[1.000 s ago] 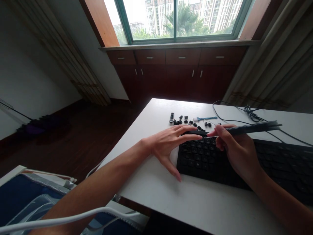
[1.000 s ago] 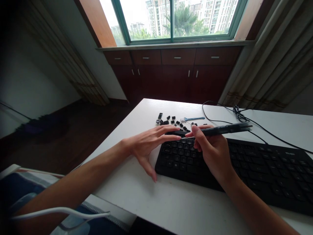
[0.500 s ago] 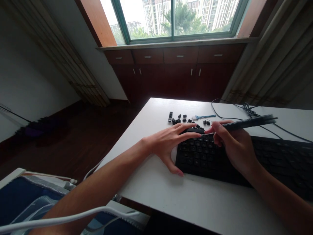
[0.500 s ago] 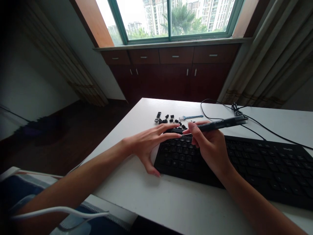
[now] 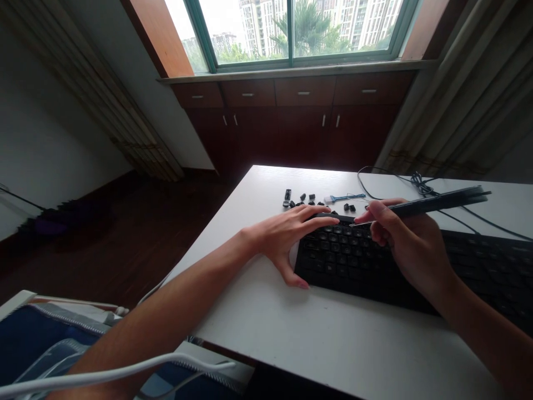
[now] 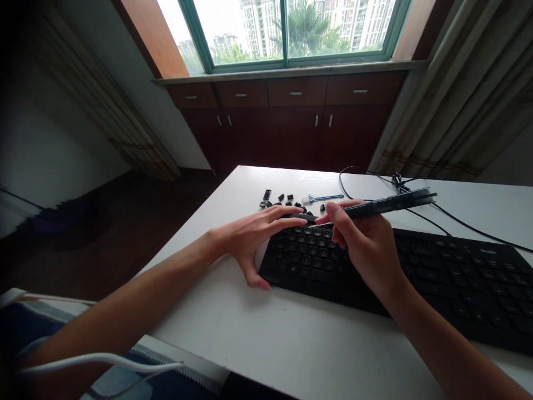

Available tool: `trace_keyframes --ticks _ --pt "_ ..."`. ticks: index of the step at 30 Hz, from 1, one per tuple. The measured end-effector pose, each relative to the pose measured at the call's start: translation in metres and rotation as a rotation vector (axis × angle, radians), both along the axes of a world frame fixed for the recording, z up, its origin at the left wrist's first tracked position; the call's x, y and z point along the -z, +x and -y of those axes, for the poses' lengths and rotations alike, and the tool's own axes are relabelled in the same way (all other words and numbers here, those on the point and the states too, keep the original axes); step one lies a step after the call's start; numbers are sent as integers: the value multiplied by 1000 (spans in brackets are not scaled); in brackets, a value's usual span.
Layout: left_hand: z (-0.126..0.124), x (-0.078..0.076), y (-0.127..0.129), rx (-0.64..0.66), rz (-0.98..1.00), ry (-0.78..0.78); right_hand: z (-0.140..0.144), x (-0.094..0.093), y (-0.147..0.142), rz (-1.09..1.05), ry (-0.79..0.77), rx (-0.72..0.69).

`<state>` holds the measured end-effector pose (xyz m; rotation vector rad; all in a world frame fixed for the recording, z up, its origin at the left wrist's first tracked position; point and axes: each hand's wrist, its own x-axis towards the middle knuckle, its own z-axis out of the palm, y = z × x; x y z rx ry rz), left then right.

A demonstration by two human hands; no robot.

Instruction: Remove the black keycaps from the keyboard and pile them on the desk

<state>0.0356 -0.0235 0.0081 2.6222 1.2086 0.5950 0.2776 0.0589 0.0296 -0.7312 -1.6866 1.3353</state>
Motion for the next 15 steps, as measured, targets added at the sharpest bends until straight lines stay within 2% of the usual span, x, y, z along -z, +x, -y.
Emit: trace_keyframes --ticks 8,13,15 --pt "-5 1 -1 17 64 27 2 -3 4 76 43 -104" --pt "2 3 -3 2 68 46 10 1 2 125 -59 -220" --pt "7 3 -3 -20 76 60 14 5 3 157 -47 -248"
